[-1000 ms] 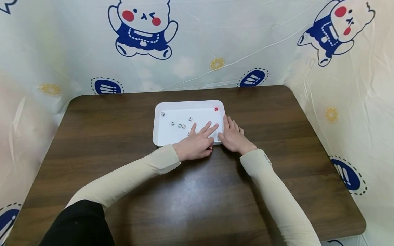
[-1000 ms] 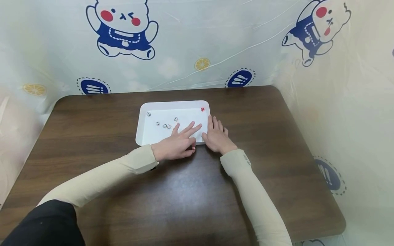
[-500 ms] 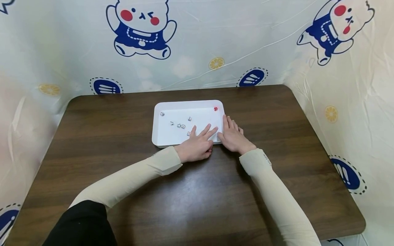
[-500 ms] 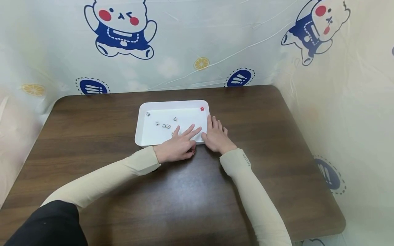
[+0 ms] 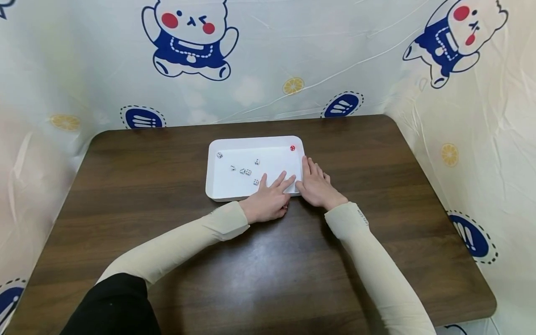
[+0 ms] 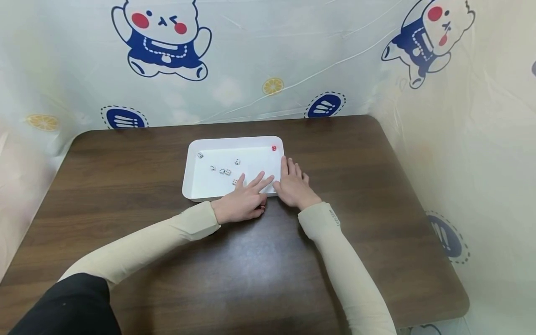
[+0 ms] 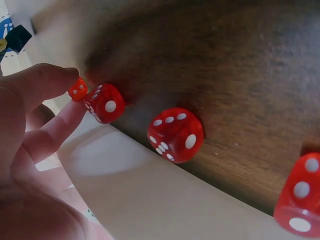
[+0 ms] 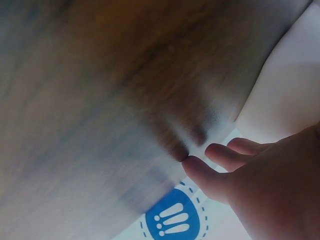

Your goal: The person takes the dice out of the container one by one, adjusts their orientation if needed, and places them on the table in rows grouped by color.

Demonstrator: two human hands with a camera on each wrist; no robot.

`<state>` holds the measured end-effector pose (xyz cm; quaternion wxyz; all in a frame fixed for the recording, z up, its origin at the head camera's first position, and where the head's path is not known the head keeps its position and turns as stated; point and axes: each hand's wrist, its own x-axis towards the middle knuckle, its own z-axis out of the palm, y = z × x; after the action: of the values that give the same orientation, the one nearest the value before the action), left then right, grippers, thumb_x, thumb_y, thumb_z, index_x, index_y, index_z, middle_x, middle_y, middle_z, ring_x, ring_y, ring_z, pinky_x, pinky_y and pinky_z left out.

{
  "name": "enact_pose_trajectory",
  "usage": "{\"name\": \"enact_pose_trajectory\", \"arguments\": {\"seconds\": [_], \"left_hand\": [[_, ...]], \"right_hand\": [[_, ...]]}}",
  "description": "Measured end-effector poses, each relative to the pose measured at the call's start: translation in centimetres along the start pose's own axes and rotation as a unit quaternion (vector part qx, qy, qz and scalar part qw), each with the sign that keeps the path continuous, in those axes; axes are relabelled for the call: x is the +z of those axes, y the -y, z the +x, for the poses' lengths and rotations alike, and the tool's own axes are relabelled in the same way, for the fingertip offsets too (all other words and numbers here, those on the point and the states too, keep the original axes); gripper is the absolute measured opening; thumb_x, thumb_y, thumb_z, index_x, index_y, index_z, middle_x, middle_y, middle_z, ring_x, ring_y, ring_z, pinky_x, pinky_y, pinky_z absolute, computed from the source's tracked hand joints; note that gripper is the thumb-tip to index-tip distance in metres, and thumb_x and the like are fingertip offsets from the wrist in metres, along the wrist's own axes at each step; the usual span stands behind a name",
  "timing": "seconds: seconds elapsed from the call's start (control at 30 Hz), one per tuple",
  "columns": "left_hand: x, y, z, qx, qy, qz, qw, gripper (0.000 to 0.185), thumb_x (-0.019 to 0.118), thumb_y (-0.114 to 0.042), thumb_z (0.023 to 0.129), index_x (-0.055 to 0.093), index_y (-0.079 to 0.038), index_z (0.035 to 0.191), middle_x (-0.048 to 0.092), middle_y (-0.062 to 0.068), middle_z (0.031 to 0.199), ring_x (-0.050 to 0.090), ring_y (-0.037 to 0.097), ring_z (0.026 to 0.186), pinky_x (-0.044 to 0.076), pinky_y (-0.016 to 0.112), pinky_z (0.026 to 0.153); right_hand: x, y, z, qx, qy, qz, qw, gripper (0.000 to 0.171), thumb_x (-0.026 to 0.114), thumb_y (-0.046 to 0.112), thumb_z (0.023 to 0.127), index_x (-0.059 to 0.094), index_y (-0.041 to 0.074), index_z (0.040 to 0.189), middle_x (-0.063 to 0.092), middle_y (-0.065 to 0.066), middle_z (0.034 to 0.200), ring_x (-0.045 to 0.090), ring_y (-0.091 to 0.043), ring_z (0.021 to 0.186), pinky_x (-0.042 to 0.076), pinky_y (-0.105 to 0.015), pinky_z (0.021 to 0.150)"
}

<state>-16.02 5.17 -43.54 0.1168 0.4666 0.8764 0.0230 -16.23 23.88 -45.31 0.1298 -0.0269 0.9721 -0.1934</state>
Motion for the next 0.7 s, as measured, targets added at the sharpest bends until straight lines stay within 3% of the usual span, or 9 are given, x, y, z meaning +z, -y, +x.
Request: {"name": "enact_pose_trajectory", "arguments": {"seconds": [0.7], "left_hand": [[0.05,-0.13,0.22,0.002,-0.002,0.019,0.9998,0.022,0.065,-0.031,0.092,0.07,-0.012,0.102,0.02,0.01,0.161,0.011,0.035,0.15,0.021,0.072,0.106]], "right_hand": [[0.17,-0.18,0.14,0.004,0.002,-0.004,1.0,0.078,0.034,0.032,0.094,-0.006,0.005,0.155,0.002,-0.02,0.162,0.009,-0.041,0.148,0.018,-0.063,0.112]]}}
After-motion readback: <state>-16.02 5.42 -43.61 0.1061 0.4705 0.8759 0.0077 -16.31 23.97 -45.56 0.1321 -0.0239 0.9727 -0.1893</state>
